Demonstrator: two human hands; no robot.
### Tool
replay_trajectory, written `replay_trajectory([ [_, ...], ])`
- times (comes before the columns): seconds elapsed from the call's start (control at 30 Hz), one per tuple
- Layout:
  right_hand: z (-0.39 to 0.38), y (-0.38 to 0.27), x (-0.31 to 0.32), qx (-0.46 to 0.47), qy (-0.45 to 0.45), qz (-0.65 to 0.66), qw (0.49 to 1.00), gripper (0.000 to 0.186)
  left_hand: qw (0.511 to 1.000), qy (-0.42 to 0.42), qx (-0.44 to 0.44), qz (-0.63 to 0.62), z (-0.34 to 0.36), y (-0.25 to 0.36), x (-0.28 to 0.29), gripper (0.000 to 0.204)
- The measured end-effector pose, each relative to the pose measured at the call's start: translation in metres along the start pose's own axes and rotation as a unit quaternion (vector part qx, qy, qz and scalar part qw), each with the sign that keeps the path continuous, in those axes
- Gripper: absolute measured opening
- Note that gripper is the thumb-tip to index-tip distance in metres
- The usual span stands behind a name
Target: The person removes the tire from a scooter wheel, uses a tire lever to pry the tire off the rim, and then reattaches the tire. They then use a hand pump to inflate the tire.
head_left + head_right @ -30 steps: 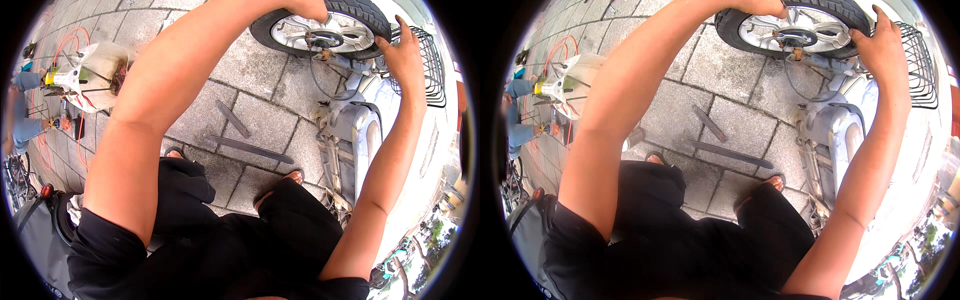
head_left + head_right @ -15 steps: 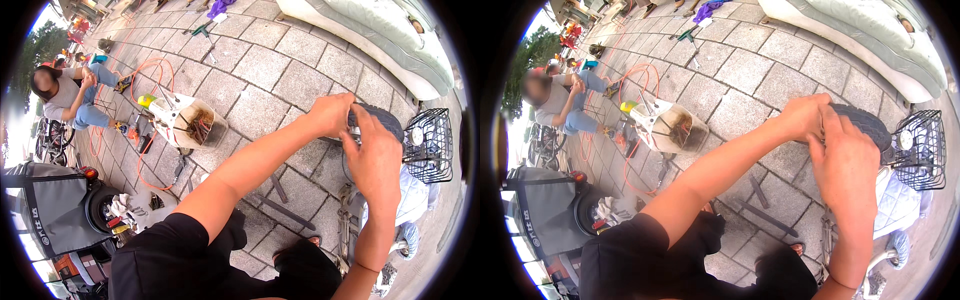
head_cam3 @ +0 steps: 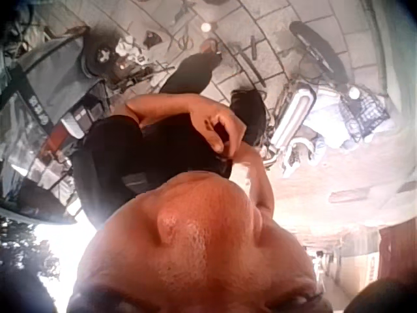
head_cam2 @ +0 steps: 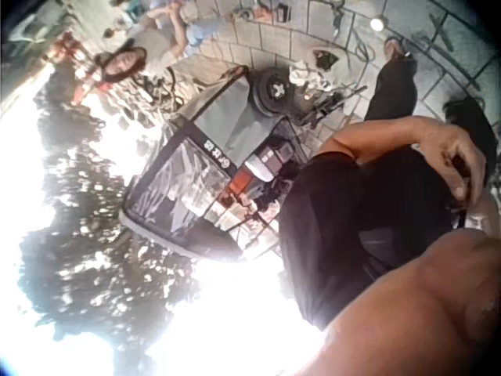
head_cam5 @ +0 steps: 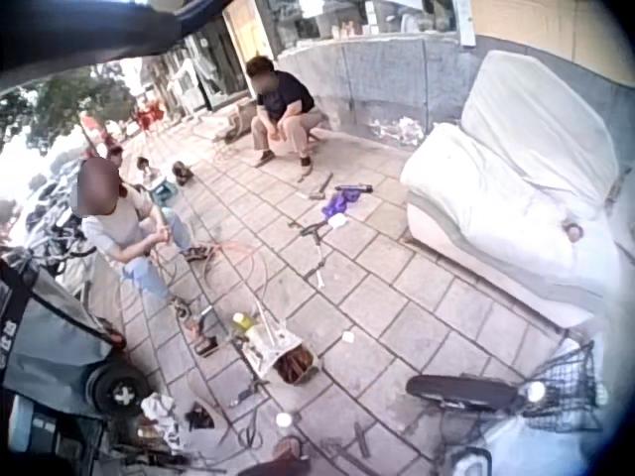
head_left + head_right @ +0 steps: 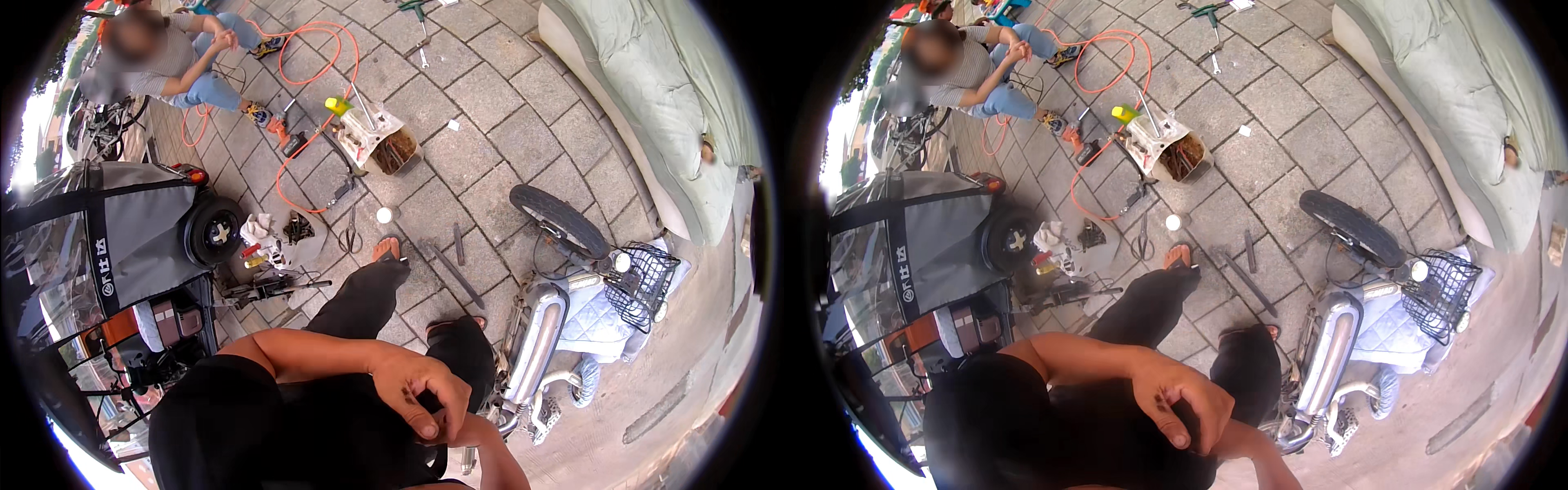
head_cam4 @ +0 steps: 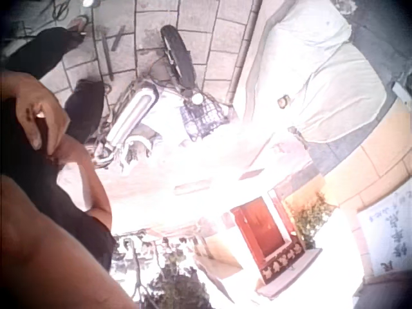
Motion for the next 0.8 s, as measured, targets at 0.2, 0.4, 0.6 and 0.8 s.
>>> replay_trajectory([
  [0.2,-0.023,0.007,-0.11,-0.05,-0.134,0.059,0.988,0.033,0.994,-0.029,-0.103,0.038,0.03,0.069,-0.104,0.033],
  [0.4,-0.035,0.032,-0.159,-0.103,-0.135,0.065,0.983,0.033,0.982,-0.024,-0.159,0.104,0.035,0.107,-0.157,0.033],
  [0.6,-0.038,0.013,-0.201,-0.108,-0.158,0.065,0.979,0.039,0.973,-0.058,-0.18,0.136,-0.006,0.139,-0.165,0.039],
  [0.8,-0.069,-0.058,-0.215,-0.406,-0.163,0.084,0.895,0.041,0.953,-0.11,-0.212,0.188,-0.024,0.21,-0.2,0.042],
])
Point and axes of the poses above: each hand's wrist, its own z-axis towards the middle knuckle, its own x-axis out of the back of the hand, y = z × x, the point moved 1 cm from there along z, towards the middle knuckle, and after that the axes turned 12 degrees about -y, right-handed, at the moved point
